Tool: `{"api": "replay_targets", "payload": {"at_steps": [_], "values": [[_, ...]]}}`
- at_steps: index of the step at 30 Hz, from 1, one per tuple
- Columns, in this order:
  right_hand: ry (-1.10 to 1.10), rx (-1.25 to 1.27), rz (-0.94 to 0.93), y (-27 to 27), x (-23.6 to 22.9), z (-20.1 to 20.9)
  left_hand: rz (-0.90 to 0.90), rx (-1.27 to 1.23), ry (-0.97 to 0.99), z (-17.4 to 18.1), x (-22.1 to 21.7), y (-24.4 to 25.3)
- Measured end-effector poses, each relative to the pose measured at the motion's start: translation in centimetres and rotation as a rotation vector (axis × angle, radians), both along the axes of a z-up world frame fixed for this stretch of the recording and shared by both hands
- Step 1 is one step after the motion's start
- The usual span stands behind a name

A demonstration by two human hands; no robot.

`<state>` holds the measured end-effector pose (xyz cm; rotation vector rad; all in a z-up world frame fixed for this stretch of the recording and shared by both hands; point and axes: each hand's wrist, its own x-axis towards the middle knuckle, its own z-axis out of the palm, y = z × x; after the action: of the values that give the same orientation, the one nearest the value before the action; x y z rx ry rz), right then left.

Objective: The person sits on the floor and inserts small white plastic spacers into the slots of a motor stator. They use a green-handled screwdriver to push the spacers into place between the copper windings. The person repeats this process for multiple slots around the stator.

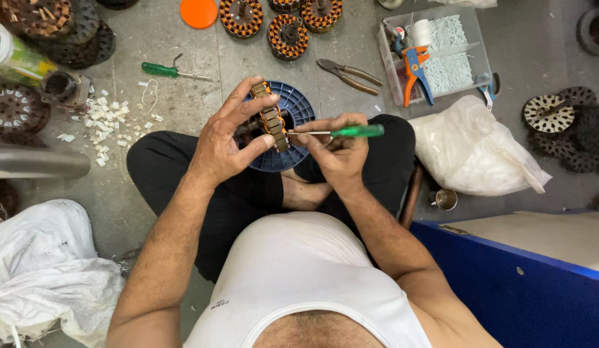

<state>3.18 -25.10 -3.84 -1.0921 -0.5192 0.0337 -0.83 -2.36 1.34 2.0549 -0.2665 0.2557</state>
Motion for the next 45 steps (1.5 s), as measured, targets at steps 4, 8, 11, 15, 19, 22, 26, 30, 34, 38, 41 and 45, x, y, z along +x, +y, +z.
{"api": "replay_targets", "payload": {"at_steps": [4, 8, 11, 15, 19, 22, 26, 30, 34, 38, 41, 45], "values": [[-0.08, 0.026, -0.055, 0.3, -0.4, -1.0, -0.007, 0.009, 0.003, 0.1, 0.1, 0.0], [-0.204, -0.038, -0.064, 0.2, -0.2, -1.2, -0.008, 0.013, 0.002, 0.0, 0.2, 0.0], [-0.369, -0.243, -0.135, 0.0, 0.1, -0.7, -0.011, 0.005, 0.003, 0.0, 0.3, 0.1], [-0.405, -0.359, -0.181, 0.2, 0.2, 0.4, -0.019, 0.0, 0.001, 0.1, 0.3, 0.2], [-0.471, -0.42, -0.192, 0.3, 0.0, 1.3, -0.023, 0.03, -0.004, 0.2, 0.0, 0.3], [-0.481, -0.377, -0.147, 0.3, 0.0, 1.7, -0.029, 0.085, 0.01, 0.2, -0.4, 0.7], [-0.377, -0.254, -0.079, -0.1, -0.1, 2.0, 0.06, 0.172, -0.161, -0.3, -0.6, 0.3], [-0.322, -0.207, -0.064, 0.1, 0.0, 2.2, 0.064, 0.113, -0.312, -1.1, -0.8, 0.1], [-0.395, -0.332, -0.119, 0.8, 0.2, 3.0, 0.069, 0.174, -0.409, -1.5, -0.8, 0.0], [-0.47, -0.461, -0.163, 1.0, 0.2, 3.9, 0.037, 0.158, -0.414, -1.5, -0.5, 0.2], [-0.533, -0.528, -0.208, 1.4, 0.4, 4.0, -0.005, 0.181, -0.471, -1.4, -0.1, 0.4], [-0.517, -0.496, -0.232, 1.8, 0.2, 3.5, -0.024, 0.185, -0.497, -1.3, 0.1, 0.5]]}}
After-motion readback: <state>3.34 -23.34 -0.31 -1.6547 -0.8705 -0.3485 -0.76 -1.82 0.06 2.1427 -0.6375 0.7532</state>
